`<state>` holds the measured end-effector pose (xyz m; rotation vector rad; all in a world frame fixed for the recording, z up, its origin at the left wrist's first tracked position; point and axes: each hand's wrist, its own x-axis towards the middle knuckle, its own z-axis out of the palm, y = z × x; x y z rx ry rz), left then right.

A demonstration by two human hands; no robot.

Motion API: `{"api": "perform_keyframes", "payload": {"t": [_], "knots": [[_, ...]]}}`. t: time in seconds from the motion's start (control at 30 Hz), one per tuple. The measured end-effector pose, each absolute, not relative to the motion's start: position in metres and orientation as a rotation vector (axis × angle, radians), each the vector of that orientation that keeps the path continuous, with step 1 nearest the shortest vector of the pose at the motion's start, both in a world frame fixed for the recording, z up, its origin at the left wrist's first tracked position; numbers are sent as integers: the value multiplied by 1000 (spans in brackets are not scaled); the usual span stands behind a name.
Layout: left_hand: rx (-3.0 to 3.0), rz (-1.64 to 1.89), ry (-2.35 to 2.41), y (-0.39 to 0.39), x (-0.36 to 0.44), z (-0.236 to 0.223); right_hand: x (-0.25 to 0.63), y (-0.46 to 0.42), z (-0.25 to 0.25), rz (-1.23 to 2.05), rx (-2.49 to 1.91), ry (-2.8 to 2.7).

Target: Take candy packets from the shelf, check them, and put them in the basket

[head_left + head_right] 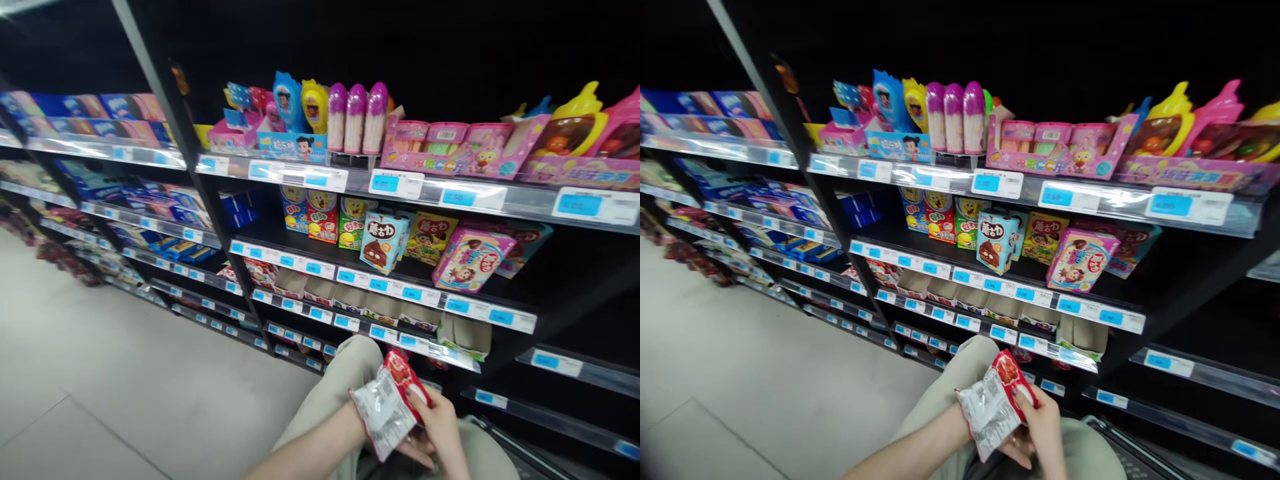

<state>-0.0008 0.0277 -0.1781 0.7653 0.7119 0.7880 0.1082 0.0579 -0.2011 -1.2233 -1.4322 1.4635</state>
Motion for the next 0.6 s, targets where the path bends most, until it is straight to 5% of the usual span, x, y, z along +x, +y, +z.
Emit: {"api": "perform_keyframes", "payload": {"t": [0.13,0.23,0.6], "knots": [[526,668,426,29,-27,-191,118,57,-229,1332,-1302,-1158],[409,932,263,36,-40,-194,135,63,-243,1249,-1322,-997],[679,1220,785,42,-33,-221,143,58,-239,1569,-1098,-923]]}}
